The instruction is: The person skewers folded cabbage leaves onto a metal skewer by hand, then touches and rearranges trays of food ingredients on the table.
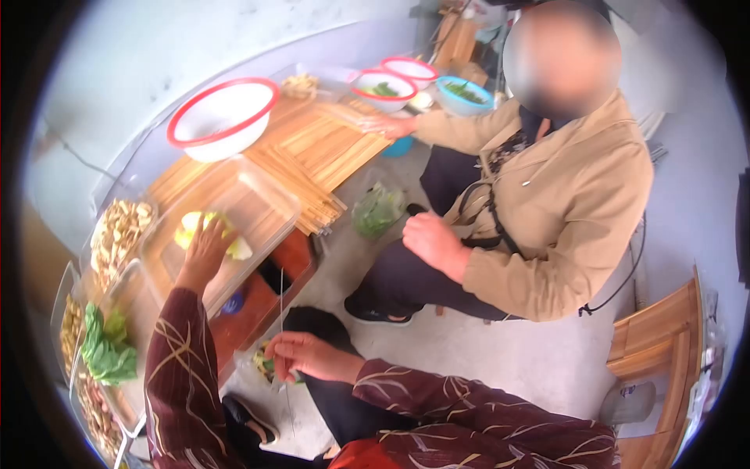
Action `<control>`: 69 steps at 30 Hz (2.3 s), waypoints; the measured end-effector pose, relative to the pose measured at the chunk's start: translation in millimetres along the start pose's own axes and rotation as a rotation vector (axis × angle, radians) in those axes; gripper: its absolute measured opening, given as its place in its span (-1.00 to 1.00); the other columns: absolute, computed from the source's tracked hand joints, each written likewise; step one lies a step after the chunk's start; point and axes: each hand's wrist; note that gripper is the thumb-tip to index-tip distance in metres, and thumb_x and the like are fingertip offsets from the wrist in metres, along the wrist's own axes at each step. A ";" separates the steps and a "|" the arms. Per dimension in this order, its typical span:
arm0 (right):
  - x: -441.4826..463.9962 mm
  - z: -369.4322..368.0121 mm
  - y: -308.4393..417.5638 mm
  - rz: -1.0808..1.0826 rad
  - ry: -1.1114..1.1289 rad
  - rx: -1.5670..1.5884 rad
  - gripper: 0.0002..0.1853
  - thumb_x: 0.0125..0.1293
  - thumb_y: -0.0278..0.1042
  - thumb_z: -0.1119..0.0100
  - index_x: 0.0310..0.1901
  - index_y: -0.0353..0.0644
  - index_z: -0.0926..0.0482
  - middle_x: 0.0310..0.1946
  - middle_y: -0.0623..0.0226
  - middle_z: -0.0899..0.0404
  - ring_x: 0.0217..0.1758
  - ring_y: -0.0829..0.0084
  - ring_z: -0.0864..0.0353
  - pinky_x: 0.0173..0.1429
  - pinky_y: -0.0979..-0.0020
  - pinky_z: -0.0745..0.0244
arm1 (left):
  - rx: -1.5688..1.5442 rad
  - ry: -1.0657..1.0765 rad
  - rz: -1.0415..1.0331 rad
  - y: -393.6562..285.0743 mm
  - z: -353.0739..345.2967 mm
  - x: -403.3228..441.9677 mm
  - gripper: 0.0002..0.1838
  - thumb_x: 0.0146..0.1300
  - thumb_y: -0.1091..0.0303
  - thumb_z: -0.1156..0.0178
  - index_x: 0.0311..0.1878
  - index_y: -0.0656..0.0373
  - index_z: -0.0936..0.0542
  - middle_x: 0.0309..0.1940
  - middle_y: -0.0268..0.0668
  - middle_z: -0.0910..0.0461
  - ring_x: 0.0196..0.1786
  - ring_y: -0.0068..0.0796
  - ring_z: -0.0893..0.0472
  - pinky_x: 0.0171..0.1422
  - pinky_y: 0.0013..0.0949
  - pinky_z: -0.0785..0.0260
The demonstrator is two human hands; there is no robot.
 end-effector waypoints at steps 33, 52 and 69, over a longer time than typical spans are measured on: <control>73.7 -42.7 32.0 0.282 -0.300 -0.789 -0.76 0.44 -0.24 -0.10 -0.02 -0.20 -0.55 -0.44 0.40 -0.53 -0.57 0.74 -0.26 -0.50 0.66 -0.14 | -2.383 -1.122 1.112 -147.3 147.0 -226.7 -0.73 0.38 0.23 -0.18 -0.05 0.25 -0.52 -0.22 -0.18 -0.65 -0.21 -0.31 -0.67 -0.06 -0.24 -0.58; 227.5 -6.8 72.6 -0.343 -0.212 -2.476 -0.62 -0.01 0.00 -0.34 -0.25 -0.12 -0.74 -0.22 0.08 -0.71 -0.11 0.04 -0.69 -0.10 0.14 -0.53 | -2.070 -0.959 1.295 -158.4 106.3 -259.5 -0.77 0.20 0.46 -0.36 -0.26 0.07 -0.44 -0.40 -0.33 -0.56 -0.38 -0.43 -0.64 -0.31 -0.35 -0.55; 230.8 -12.6 72.3 -0.472 -0.227 -2.196 -0.67 -0.04 -0.12 -0.37 -0.31 -0.19 -0.71 -0.39 0.23 -0.72 -0.22 0.22 -0.72 -0.09 0.24 -0.56 | -1.574 -0.960 1.285 -166.0 102.7 -248.8 -0.75 0.17 0.33 -0.43 -0.38 0.13 -0.50 -0.53 -0.44 -0.51 -0.49 -0.64 -0.47 -0.38 -0.50 -0.32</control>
Point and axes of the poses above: each hand's wrist, its own x-axis towards the middle knuckle, its own z-axis out of the back of the hand, y = z × x
